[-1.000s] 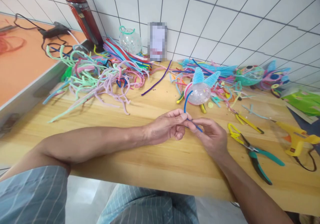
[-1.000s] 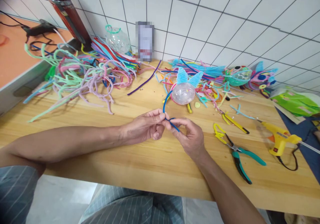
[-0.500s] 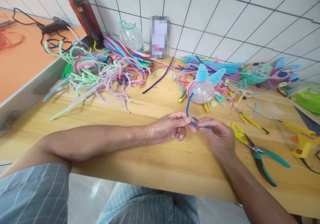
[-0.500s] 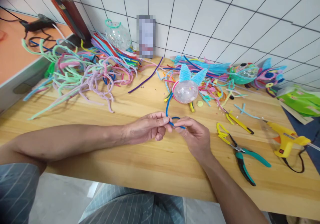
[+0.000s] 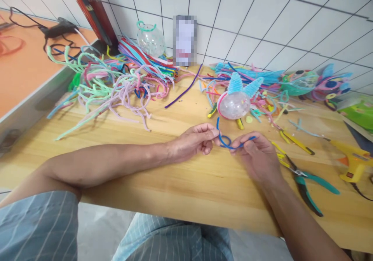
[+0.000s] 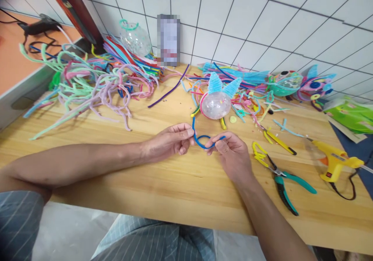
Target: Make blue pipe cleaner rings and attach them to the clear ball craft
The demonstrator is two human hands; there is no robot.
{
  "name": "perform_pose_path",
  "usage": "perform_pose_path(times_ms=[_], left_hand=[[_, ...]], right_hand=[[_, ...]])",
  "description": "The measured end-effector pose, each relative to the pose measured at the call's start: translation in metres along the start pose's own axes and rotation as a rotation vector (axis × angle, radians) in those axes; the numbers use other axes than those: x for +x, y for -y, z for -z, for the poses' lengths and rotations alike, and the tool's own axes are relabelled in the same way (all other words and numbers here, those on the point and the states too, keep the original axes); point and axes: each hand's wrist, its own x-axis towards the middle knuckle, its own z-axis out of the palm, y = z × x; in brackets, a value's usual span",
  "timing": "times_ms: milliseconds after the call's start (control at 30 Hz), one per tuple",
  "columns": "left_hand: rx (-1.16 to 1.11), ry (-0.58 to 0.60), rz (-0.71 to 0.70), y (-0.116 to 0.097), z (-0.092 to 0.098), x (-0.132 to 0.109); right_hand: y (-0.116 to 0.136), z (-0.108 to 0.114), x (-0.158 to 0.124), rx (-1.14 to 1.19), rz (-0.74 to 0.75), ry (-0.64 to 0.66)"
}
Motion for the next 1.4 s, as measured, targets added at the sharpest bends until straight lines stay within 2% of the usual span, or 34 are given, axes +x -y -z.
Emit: perform_pose_path(times_ms=[167, 233, 500, 600, 733, 833, 967, 1133, 1400], left_hand=[[0.192, 0.155, -0.018, 0.001, -0.002, -0.004], [0.244, 0.181, -0.013, 0.003, -0.002, -0.005], [0.414, 0.027, -0.100, 0.009, 0.009, 0.000], [0.451, 0.003, -0.129, 0.009, 0.010, 0.001], [0.400, -0.056, -0.169, 0.010, 0.010, 0.002], [0.354, -0.025, -0.165, 0.012, 0.010, 0.005], [0.342, 0.027, -0.143, 0.014, 0.010, 0.005], [0.333, 0.033, -0.138, 0.011, 0.009, 0.002], [0.421, 0.035, -0.172, 0.013, 0.004, -0.002]], right_hand=[[-0.002, 0.001, 0.001, -0.008, -0.057, -0.063], [-0.003, 0.001, 0.001, -0.036, -0.092, -0.055], [0.006, 0.000, 0.001, 0.012, -0.268, -0.015], [0.009, 0.000, 0.001, 0.031, -0.319, 0.026], [0.010, -0.002, 0.001, 0.004, -0.306, 0.097], [0.008, -0.003, 0.000, -0.003, -0.281, 0.129], [0.003, -0.001, -0.001, -0.007, -0.254, 0.126], [0.000, 0.001, -0.001, -0.022, -0.234, 0.095], [-0.002, -0.006, -0.002, -0.163, -0.199, 0.132]])
